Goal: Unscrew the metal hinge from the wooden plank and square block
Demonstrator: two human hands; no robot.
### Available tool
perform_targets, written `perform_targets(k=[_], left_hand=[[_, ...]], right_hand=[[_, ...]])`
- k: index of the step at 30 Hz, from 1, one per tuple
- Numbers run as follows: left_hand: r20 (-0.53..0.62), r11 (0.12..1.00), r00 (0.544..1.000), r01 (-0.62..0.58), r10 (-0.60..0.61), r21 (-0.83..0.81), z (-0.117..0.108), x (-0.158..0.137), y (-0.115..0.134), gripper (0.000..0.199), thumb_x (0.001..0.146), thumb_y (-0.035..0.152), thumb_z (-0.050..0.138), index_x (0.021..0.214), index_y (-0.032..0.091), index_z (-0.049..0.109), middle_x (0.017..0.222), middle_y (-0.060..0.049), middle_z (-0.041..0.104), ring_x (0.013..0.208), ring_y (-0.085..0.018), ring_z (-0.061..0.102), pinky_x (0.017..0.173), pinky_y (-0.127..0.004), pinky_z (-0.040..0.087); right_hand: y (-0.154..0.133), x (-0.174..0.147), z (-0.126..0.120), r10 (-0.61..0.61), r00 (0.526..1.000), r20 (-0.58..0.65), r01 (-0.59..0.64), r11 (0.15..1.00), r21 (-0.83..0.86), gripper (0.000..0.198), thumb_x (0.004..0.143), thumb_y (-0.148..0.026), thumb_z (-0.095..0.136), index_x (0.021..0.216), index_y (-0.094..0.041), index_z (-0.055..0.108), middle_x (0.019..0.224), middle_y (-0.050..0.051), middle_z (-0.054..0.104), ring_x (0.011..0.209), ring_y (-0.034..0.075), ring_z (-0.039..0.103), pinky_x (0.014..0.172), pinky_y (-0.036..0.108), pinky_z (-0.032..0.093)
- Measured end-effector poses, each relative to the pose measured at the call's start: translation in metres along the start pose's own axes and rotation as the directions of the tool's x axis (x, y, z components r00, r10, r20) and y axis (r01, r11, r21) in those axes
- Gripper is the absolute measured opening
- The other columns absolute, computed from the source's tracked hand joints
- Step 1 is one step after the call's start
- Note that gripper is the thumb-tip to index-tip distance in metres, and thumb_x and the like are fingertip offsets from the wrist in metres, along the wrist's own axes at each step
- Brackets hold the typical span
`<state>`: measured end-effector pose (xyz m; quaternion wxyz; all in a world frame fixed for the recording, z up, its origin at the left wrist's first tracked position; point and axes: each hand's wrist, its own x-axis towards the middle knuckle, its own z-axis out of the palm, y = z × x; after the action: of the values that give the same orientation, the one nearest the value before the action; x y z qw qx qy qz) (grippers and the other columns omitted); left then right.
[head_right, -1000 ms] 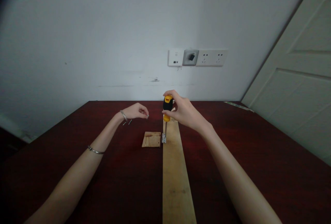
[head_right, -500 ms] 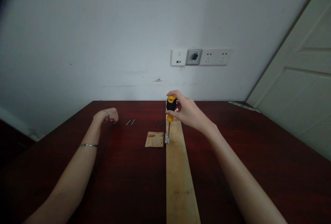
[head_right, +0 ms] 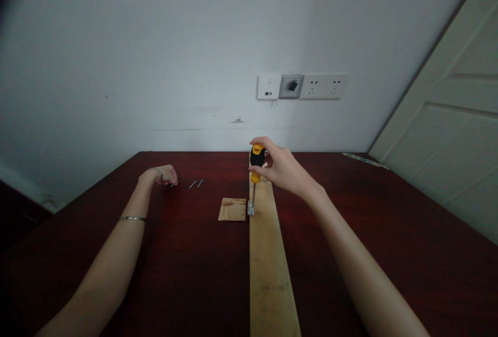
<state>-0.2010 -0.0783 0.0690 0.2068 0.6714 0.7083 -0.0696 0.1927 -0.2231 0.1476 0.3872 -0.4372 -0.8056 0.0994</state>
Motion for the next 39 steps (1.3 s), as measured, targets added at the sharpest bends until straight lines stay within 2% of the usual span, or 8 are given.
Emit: perform_targets(k=[5,10,14,17,22,28,33,39], left_hand=[[-0.001,0.998,0.999,0.038,-0.038,-0.053,-0.005,-0.004,-0.007,0.014,0.059,0.025,0.066,0.068,0.014,0.064,0.055,0.000,0.052,0.047,-0.010,0.046,0.045,-0.021,0.030],[-0.167,0.997,0.986,-0.019,0.006,-0.076,-0.019,-0.010,-0.001,0.022,0.067,0.029,0.059,0.081,0.013,0.064,0.068,-0.004,0.060,0.058,-0.014,0.054,0.051,-0.022,0.037],[-0.244,0.963,0.945,-0.250,0.219,-0.103,-0.033,-0.022,0.026,0.033,0.073,0.038,0.056,0.100,0.020,0.062,0.094,-0.002,0.064,0.080,-0.014,0.058,0.065,-0.020,0.043],[-0.240,0.822,0.826,-0.550,0.509,-0.146,-0.035,-0.036,0.055,0.037,0.071,0.042,0.059,0.097,0.015,0.062,0.087,-0.005,0.064,0.081,-0.016,0.059,0.073,-0.025,0.045],[-0.118,0.712,0.721,-0.693,0.682,-0.113,-0.011,-0.054,0.107,0.039,0.069,0.040,0.065,0.099,0.015,0.062,0.086,-0.003,0.064,0.077,-0.015,0.058,0.071,-0.025,0.044],[0.063,0.622,0.625,-0.781,0.778,0.058,0.040,-0.065,0.162,0.044,0.068,0.042,0.071,0.103,0.016,0.061,0.092,-0.004,0.062,0.080,-0.015,0.057,0.070,-0.022,0.042],[0.134,0.595,0.608,-0.793,0.782,0.127,0.067,-0.070,0.177,0.068,0.061,0.057,0.073,0.110,0.014,0.054,0.103,-0.007,0.056,0.084,-0.018,0.056,0.073,-0.024,0.043],[0.158,0.619,0.638,-0.770,0.754,0.157,0.075,-0.071,0.176,0.071,0.060,0.060,0.072,0.109,0.014,0.050,0.106,-0.008,0.049,0.096,-0.022,0.050,0.081,-0.026,0.043]], right_hand=[[-0.001,0.000,-0.001,0.014,1.000,0.013,-0.014,1.000,0.026,0.049,0.076,-0.030,0.066,0.120,-0.026,0.046,0.091,0.001,0.063,0.071,0.016,0.063,0.067,0.031,0.054],[0.001,-0.001,-0.004,0.013,1.000,-0.007,-0.013,1.000,0.001,0.047,0.076,-0.030,0.065,0.119,-0.026,0.047,0.101,0.002,0.063,0.072,0.015,0.063,0.067,0.031,0.055],[0.001,-0.001,-0.004,0.029,0.999,-0.035,-0.029,0.999,-0.024,0.048,0.075,-0.032,0.067,0.119,-0.025,0.048,0.097,0.003,0.064,0.070,0.016,0.063,0.066,0.032,0.055],[-0.001,-0.001,-0.006,0.013,0.995,-0.094,-0.018,0.999,-0.050,0.047,0.075,-0.029,0.066,0.118,-0.024,0.049,0.097,0.003,0.065,0.068,0.016,0.063,0.065,0.032,0.055],[-0.009,-0.004,-0.013,-0.010,0.986,-0.165,0.002,0.999,-0.051,0.046,0.075,-0.028,0.066,0.118,-0.022,0.051,0.100,0.004,0.064,0.069,0.016,0.064,0.067,0.032,0.055],[-0.019,-0.007,-0.020,-0.020,0.998,-0.063,0.017,0.999,-0.041,0.047,0.074,-0.033,0.068,0.117,-0.023,0.051,0.100,0.004,0.066,0.073,0.018,0.065,0.066,0.031,0.055],[-0.022,-0.007,-0.018,-0.047,0.998,-0.049,0.044,0.998,-0.051,0.046,0.076,-0.031,0.066,0.118,-0.024,0.050,0.102,0.004,0.066,0.075,0.018,0.066,0.068,0.033,0.055],[-0.022,-0.007,-0.015,-0.047,0.996,-0.071,0.043,0.998,-0.055,0.047,0.075,-0.030,0.067,0.119,-0.024,0.050,0.101,0.004,0.065,0.074,0.018,0.065,0.067,0.032,0.054]])
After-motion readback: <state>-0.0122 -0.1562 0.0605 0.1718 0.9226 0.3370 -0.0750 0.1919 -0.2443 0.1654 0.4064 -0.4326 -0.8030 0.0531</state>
